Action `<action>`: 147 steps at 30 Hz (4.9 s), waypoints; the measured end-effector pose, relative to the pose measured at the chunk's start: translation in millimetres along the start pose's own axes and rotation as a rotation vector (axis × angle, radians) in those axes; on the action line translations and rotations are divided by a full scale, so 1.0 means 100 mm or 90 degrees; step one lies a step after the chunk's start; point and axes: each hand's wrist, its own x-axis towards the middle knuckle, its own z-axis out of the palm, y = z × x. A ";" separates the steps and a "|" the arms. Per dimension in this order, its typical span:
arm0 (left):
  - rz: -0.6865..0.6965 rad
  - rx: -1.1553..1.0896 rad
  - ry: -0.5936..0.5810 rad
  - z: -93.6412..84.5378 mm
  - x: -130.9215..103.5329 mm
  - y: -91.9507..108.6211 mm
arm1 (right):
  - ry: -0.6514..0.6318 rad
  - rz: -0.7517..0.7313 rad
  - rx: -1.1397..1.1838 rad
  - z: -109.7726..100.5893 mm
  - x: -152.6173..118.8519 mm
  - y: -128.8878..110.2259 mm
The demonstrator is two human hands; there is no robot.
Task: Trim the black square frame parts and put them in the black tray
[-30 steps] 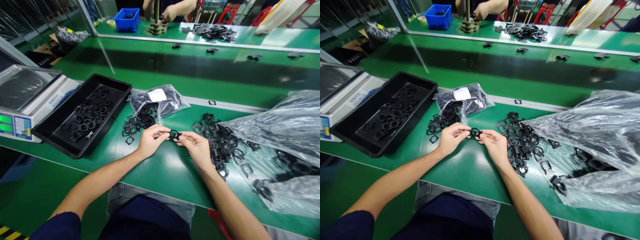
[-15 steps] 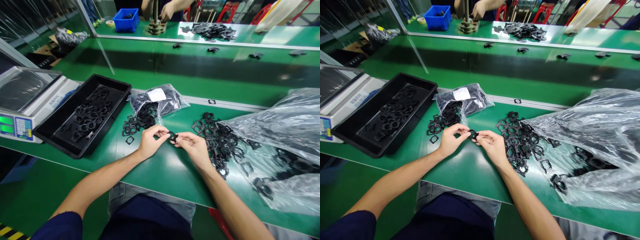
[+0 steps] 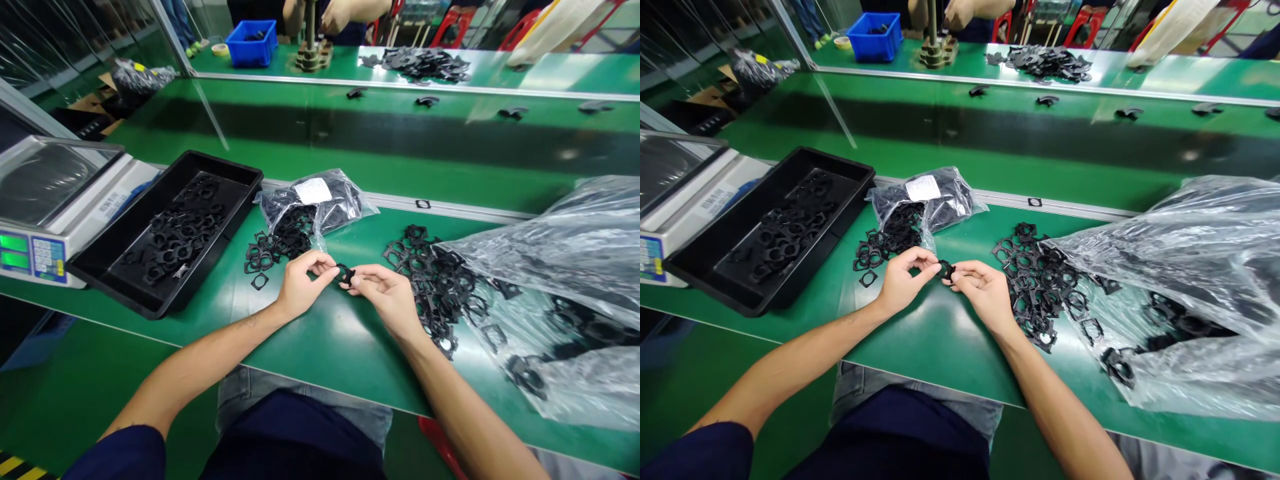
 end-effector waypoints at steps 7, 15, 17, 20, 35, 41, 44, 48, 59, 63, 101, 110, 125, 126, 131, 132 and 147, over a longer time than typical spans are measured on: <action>0.011 -0.028 -0.014 0.00 -0.02 0.00 | -0.001 0.000 0.002 0.00 -0.01 -0.01; 0.112 -0.005 -0.001 0.01 -0.06 0.03 | 0.022 -0.056 -0.053 0.01 -0.02 0.03; 0.095 -0.025 0.004 0.01 -0.06 0.02 | 0.030 -0.081 -0.067 0.00 -0.03 0.03; 0.078 -0.037 0.002 0.01 -0.06 0.02 | 0.042 -0.117 -0.092 -0.01 -0.03 0.04; 0.083 -0.011 -0.040 -0.03 -0.03 0.07 | 0.022 -0.076 -0.067 -0.04 -0.02 -0.02; 0.201 0.064 -0.075 -0.05 -0.02 0.08 | -0.019 0.103 0.077 -0.05 0.03 -0.07; 0.228 0.098 -0.053 -0.05 -0.02 0.08 | -0.014 0.062 0.019 -0.05 0.02 -0.05; 0.200 0.083 -0.045 -0.06 0.00 0.07 | 0.047 -0.142 -0.161 -0.03 -0.02 -0.04; 0.131 0.052 -0.051 -0.05 0.00 0.08 | -0.008 -0.217 -0.233 -0.02 -0.05 -0.04; 0.164 0.063 -0.075 -0.06 0.00 0.08 | -0.007 -0.263 -0.264 -0.03 -0.06 -0.06; -0.376 -0.390 -0.228 -0.06 0.05 -0.06 | 0.033 -0.075 -0.022 0.02 -0.02 -0.03; -0.360 -0.385 -0.177 -0.04 0.06 0.03 | 0.077 -0.146 -0.103 0.03 -0.03 0.00; -0.397 -0.438 -0.229 -0.06 0.07 0.04 | 0.040 -0.138 -0.070 0.07 -0.05 0.03; -0.393 -0.426 -0.234 -0.06 0.07 0.03 | 0.032 -0.133 -0.060 0.06 -0.05 0.02; -0.311 -0.330 -0.192 -0.06 0.06 0.05 | 0.043 -0.163 -0.112 0.06 -0.05 0.03; -0.291 -0.305 -0.174 -0.05 0.05 0.06 | 0.055 -0.179 -0.140 0.06 -0.06 0.04; -0.104 -0.081 -0.108 0.00 -0.04 0.07 | 0.063 -0.259 -0.284 0.01 -0.03 0.11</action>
